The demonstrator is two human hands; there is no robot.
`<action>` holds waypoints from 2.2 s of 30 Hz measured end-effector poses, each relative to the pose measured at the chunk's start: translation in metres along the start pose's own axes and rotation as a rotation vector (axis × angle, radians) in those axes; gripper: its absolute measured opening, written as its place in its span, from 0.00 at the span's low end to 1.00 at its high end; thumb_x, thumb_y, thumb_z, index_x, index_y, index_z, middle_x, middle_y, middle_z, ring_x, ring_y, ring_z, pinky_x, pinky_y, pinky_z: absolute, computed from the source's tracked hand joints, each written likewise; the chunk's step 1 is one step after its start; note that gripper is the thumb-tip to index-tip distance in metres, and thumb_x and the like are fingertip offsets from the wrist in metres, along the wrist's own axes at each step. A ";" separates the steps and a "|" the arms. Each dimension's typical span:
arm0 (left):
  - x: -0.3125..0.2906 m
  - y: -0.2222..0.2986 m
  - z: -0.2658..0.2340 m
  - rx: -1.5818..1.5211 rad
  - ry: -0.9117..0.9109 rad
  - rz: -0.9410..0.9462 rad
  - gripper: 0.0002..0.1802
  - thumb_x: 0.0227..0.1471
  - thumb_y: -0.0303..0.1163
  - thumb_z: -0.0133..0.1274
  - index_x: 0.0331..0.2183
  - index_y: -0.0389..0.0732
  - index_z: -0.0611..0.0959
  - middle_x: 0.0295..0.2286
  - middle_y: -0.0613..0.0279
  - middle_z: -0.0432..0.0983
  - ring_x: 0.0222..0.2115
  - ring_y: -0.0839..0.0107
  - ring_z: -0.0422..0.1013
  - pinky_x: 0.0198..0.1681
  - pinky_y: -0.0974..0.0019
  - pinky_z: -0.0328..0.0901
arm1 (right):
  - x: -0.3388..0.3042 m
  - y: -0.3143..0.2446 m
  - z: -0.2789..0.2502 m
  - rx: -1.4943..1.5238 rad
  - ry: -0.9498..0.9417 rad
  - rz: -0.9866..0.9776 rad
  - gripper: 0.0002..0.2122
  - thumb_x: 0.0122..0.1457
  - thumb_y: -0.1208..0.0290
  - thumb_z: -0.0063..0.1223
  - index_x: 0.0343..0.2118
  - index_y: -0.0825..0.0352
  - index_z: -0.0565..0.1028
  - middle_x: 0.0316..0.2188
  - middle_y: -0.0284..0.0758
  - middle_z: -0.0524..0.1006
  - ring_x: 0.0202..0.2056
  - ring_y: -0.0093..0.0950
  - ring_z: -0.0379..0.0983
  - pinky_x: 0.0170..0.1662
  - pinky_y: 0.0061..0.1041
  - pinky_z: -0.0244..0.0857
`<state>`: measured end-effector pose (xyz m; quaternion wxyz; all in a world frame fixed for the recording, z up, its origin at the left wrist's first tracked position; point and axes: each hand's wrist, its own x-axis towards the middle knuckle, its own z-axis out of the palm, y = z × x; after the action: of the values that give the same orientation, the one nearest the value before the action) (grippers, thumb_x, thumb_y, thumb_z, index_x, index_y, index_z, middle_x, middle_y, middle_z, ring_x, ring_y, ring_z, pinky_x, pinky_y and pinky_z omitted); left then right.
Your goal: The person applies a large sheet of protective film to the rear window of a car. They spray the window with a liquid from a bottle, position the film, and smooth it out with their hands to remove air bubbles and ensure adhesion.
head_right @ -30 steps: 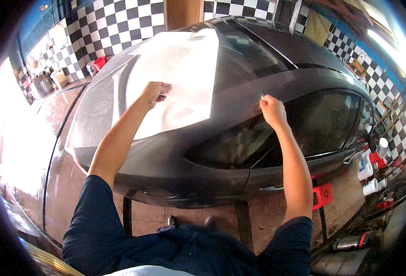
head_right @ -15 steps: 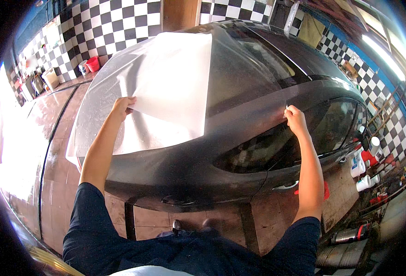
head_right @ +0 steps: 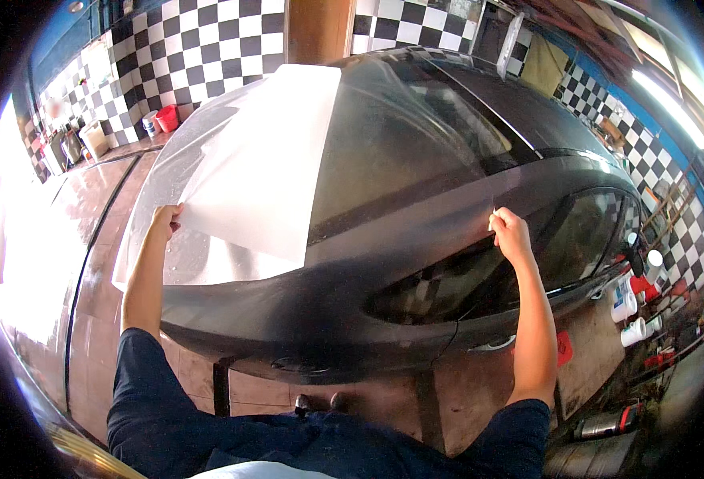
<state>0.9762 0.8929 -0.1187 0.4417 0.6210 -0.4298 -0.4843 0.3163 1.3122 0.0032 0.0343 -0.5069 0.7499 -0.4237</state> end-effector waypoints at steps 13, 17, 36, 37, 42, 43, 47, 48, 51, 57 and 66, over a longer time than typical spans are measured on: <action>-0.001 0.000 0.000 0.084 -0.223 -0.017 0.09 0.44 0.33 0.58 0.30 0.40 0.82 0.29 0.61 0.76 0.24 0.68 0.70 0.28 0.66 0.68 | 0.000 -0.003 -0.003 0.026 -0.042 0.043 0.10 0.58 0.70 0.49 0.23 0.69 0.70 0.16 0.29 0.70 0.15 0.17 0.65 0.20 0.20 0.60; -0.029 0.019 0.001 0.061 -0.469 -0.053 0.11 0.47 0.32 0.54 0.34 0.37 0.81 0.32 0.58 0.77 0.29 0.66 0.74 0.34 0.64 0.70 | 0.004 -0.023 -0.012 -0.033 -0.172 0.235 0.10 0.58 0.65 0.50 0.25 0.67 0.72 0.17 0.29 0.72 0.17 0.18 0.68 0.20 0.19 0.60; -0.188 0.054 0.117 -0.450 -0.956 0.345 0.12 0.46 0.31 0.57 0.28 0.30 0.81 0.24 0.60 0.75 0.24 0.74 0.70 0.26 0.70 0.66 | -0.015 -0.349 0.303 -0.299 0.090 -0.351 0.38 0.49 0.54 0.61 0.54 0.76 0.55 0.47 0.51 0.63 0.43 0.40 0.70 0.41 0.36 0.70; -0.192 0.057 0.117 -0.394 -0.921 0.345 0.13 0.46 0.32 0.57 0.29 0.30 0.81 0.24 0.60 0.76 0.24 0.74 0.71 0.25 0.70 0.66 | -0.002 -0.343 0.307 -0.353 0.043 -0.256 0.35 0.51 0.59 0.59 0.54 0.76 0.55 0.48 0.53 0.63 0.44 0.45 0.70 0.42 0.37 0.70; -0.202 0.039 0.084 -0.222 -0.890 0.435 0.20 0.47 0.38 0.60 0.36 0.33 0.77 0.31 0.57 0.76 0.28 0.71 0.72 0.32 0.68 0.67 | 0.023 -0.328 0.328 -0.498 -0.016 -0.302 0.16 0.52 0.79 0.47 0.45 0.74 0.69 0.36 0.51 0.75 0.40 0.44 0.74 0.44 0.38 0.68; -0.206 0.029 0.069 -0.176 -0.895 0.470 0.21 0.47 0.39 0.60 0.38 0.33 0.76 0.33 0.56 0.76 0.29 0.70 0.72 0.33 0.67 0.67 | 0.024 -0.321 0.325 -0.500 -0.024 -0.294 0.16 0.52 0.78 0.47 0.45 0.74 0.69 0.37 0.50 0.75 0.40 0.43 0.74 0.44 0.37 0.68; -0.210 -0.037 -0.079 -0.018 -0.755 0.453 0.18 0.49 0.38 0.59 0.37 0.36 0.77 0.31 0.57 0.77 0.33 0.70 0.74 0.37 0.67 0.67 | 0.030 -0.337 0.354 -0.703 -0.092 -0.312 0.17 0.56 0.76 0.46 0.49 0.74 0.68 0.43 0.49 0.74 0.47 0.38 0.72 0.50 0.34 0.66; -0.218 -0.061 -0.124 -0.025 -0.681 0.414 0.16 0.49 0.38 0.58 0.37 0.37 0.78 0.31 0.58 0.77 0.33 0.71 0.74 0.36 0.67 0.68 | 0.031 -0.351 0.361 -0.753 -0.132 -0.332 0.17 0.56 0.75 0.46 0.49 0.74 0.68 0.43 0.49 0.74 0.46 0.39 0.72 0.50 0.35 0.66; -0.236 -0.136 -0.252 0.074 -0.516 0.178 0.15 0.51 0.37 0.57 0.38 0.38 0.79 0.32 0.62 0.78 0.34 0.73 0.72 0.41 0.68 0.67 | 0.053 -0.334 0.381 -0.843 -0.117 -0.353 0.16 0.57 0.73 0.47 0.48 0.71 0.69 0.42 0.48 0.74 0.45 0.41 0.72 0.48 0.36 0.66; -0.243 -0.230 -0.426 0.278 -0.111 -0.164 0.15 0.49 0.39 0.56 0.35 0.37 0.81 0.30 0.58 0.79 0.34 0.70 0.75 0.39 0.67 0.67 | 0.051 -0.363 0.420 -1.027 -0.121 -0.165 0.17 0.57 0.68 0.41 0.47 0.70 0.70 0.42 0.48 0.75 0.46 0.44 0.71 0.49 0.40 0.64; -0.079 -0.200 -0.507 0.160 -0.247 0.012 0.14 0.52 0.37 0.56 0.36 0.37 0.79 0.29 0.66 0.74 0.30 0.78 0.70 0.33 0.73 0.66 | 0.059 -0.413 0.457 -1.104 0.113 -0.110 0.11 0.56 0.71 0.40 0.36 0.70 0.74 0.36 0.47 0.77 0.40 0.44 0.75 0.43 0.41 0.68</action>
<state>1.4821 1.0836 -0.2227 0.3372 0.5873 -0.5220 -0.5186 0.8099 0.9386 0.0101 -0.2987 -0.4648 0.8335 0.0044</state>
